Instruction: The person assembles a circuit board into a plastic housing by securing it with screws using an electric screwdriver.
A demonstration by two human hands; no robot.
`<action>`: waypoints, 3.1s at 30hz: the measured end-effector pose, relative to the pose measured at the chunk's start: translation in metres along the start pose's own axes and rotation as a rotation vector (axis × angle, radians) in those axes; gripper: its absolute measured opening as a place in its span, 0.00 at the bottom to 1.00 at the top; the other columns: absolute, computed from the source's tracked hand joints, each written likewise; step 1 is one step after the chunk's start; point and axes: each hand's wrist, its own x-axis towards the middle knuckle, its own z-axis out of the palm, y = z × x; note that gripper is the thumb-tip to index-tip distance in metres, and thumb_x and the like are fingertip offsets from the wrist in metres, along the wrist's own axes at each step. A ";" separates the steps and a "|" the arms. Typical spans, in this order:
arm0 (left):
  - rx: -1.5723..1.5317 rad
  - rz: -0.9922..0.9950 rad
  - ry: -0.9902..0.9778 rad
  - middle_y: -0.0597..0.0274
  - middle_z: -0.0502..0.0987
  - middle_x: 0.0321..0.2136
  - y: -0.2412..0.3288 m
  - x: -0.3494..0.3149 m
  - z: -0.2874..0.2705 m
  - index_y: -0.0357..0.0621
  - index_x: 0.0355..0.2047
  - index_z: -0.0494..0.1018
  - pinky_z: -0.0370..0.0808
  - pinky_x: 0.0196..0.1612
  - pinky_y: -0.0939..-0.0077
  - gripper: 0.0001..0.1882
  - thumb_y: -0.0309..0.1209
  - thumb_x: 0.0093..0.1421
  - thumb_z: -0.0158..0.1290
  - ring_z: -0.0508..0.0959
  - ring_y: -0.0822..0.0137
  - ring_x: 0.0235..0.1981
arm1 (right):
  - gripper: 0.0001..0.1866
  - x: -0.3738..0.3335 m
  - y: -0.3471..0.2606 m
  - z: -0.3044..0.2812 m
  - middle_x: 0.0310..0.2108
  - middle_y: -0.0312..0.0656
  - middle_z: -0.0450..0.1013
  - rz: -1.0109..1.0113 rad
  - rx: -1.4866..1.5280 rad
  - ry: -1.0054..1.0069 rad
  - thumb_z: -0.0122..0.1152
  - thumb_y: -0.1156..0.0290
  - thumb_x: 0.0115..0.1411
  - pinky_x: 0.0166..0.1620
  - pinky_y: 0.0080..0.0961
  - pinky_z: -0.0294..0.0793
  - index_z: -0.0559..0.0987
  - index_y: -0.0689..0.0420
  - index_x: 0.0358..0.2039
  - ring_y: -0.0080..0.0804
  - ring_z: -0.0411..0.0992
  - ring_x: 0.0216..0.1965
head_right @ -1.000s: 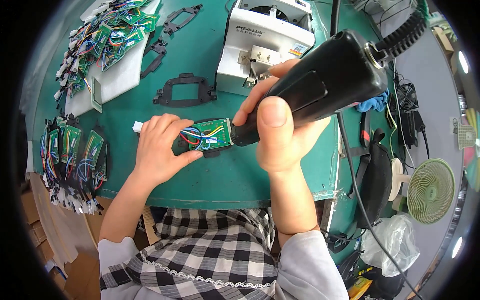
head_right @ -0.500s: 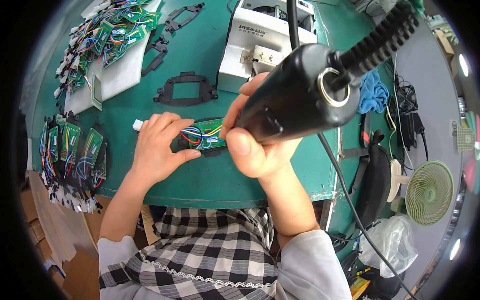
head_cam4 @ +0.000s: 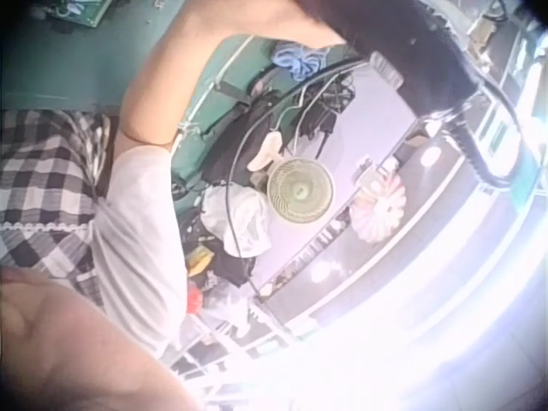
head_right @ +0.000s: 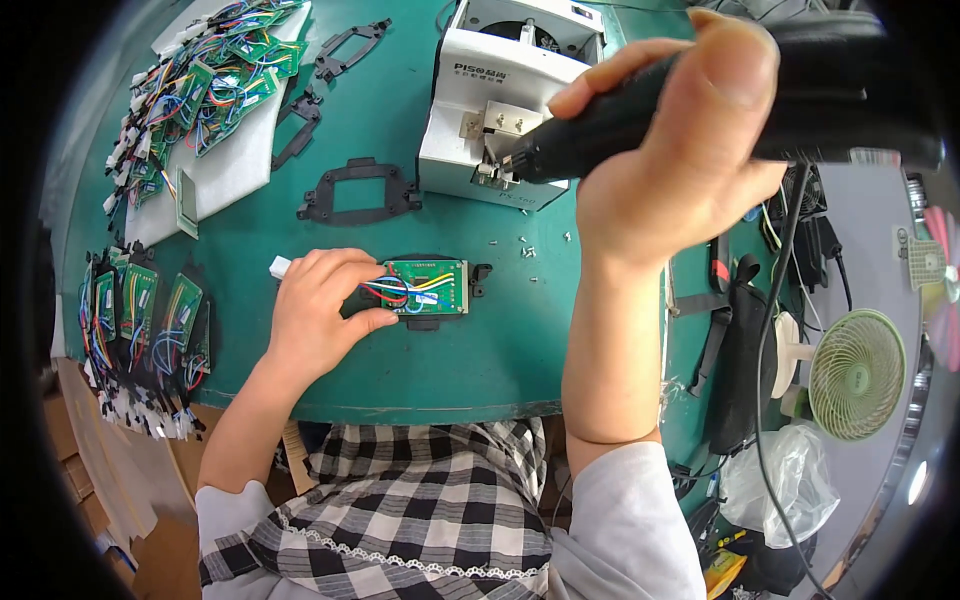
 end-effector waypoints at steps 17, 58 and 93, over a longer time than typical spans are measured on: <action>0.036 0.067 0.040 0.68 0.78 0.40 -0.003 -0.004 0.003 0.46 0.34 0.78 0.70 0.40 0.67 0.19 0.37 0.40 0.67 0.75 0.63 0.39 | 0.37 -0.059 -0.010 0.057 0.16 0.45 0.69 0.335 0.205 -0.167 0.51 0.41 0.58 0.17 0.23 0.69 0.63 0.69 0.44 0.32 0.69 0.12; 0.061 0.043 0.060 0.69 0.77 0.34 0.000 -0.001 0.002 0.44 0.31 0.77 0.66 0.38 0.70 0.07 0.28 0.51 0.60 0.74 0.66 0.34 | 0.31 -0.014 0.002 0.028 0.13 0.43 0.69 0.023 0.016 -0.015 0.50 0.43 0.61 0.19 0.20 0.68 0.70 0.66 0.36 0.27 0.68 0.11; 0.121 0.023 -0.011 0.66 0.73 0.32 -0.003 -0.005 0.004 0.46 0.29 0.76 0.68 0.46 0.67 0.06 0.32 0.51 0.55 0.74 0.66 0.40 | 0.45 -0.105 -0.025 0.057 0.17 0.41 0.70 0.304 0.208 -0.458 0.50 0.31 0.55 0.21 0.22 0.70 0.61 0.67 0.46 0.29 0.69 0.15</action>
